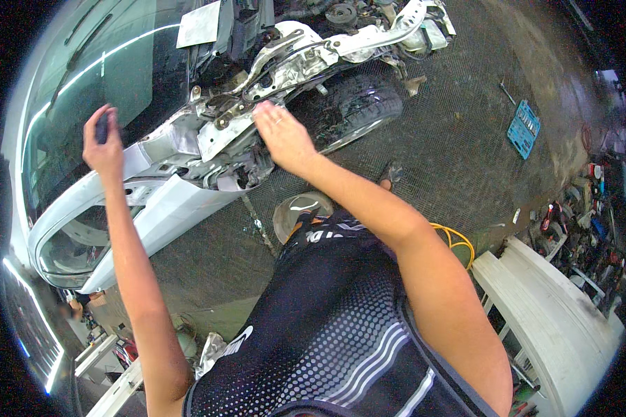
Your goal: The person scrubs the front frame of a white car with a dark sponge, repeatedly dipping it into a bucket of water. They focus on the area around the windshield and front bumper, wiping and rinsing the sponge throughout the process.
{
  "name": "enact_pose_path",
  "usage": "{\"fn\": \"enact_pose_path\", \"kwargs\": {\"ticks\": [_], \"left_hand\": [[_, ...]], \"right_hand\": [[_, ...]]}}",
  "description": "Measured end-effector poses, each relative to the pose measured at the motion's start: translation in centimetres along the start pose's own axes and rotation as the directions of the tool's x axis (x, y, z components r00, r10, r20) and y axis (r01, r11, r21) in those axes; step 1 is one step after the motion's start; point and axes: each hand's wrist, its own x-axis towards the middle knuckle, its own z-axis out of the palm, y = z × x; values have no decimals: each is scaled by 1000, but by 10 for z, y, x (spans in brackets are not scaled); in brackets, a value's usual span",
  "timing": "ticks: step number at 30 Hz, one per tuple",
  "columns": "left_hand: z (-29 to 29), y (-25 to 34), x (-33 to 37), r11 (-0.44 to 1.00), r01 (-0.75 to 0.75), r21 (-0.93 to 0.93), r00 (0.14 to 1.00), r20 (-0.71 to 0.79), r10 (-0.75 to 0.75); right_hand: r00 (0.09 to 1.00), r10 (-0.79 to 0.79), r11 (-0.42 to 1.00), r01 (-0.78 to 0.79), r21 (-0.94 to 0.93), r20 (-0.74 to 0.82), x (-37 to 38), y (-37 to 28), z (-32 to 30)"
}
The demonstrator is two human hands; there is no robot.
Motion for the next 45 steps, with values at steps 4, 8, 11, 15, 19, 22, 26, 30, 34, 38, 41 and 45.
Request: {"fn": "enact_pose_path", "kwargs": {"ticks": [4, 8, 11, 15, 19, 22, 26, 30, 34, 38, 41, 45], "left_hand": [[84, 92, -22, 968, 153, -201, 970, 216, -108], [160, 157, -26, 933, 257, -252, 905, 403, -140], [197, 186, -16, 932, 250, -263, 911, 389, -135], [192, 180, -4, 949, 213, -233, 874, 480, -78], [192, 163, -4, 963, 210, -169, 844, 528, -92], [196, 156, -26, 976, 126, -177, 883, 469, -29], [185, 168, -20, 983, 107, -149, 854, 520, -14], [188, 174, -18, 997, 72, -20, 847, 529, -51], [199, 165, -1, 981, 191, -20, 869, 469, -159], [199, 170, 22, 979, 150, -137, 906, 415, -80], [180, 199, 29, 947, 258, -192, 868, 477, -140], [189, 161, 11, 945, 156, -288, 926, 377, -38]], "right_hand": [[999, -40, 999, 41, -14, 13, -1, -3, 0], [994, 102, 984, -106, -143, -37, 7, 24, -11], [968, 245, 907, -213, -362, 45, 20, 6, -2], [989, 7, 897, 59, -438, 146, 10, 36, -27], [973, -42, 763, 177, -621, 226, 18, 36, -30], [941, -64, 756, 263, -599, 333, 15, 33, -41], [990, -50, 885, 104, -454, 128, 13, 40, -34], [991, 114, 887, -130, -443, -64, 24, 4, -10], [1000, 5, 965, -9, -261, -15, 18, 17, -17], [935, 346, 869, -287, -403, 81, 53, 26, -7], [902, 430, 868, -421, -262, -26, 60, 24, 9], [947, 322, 929, -314, -197, 7, 49, 26, -5]]}}
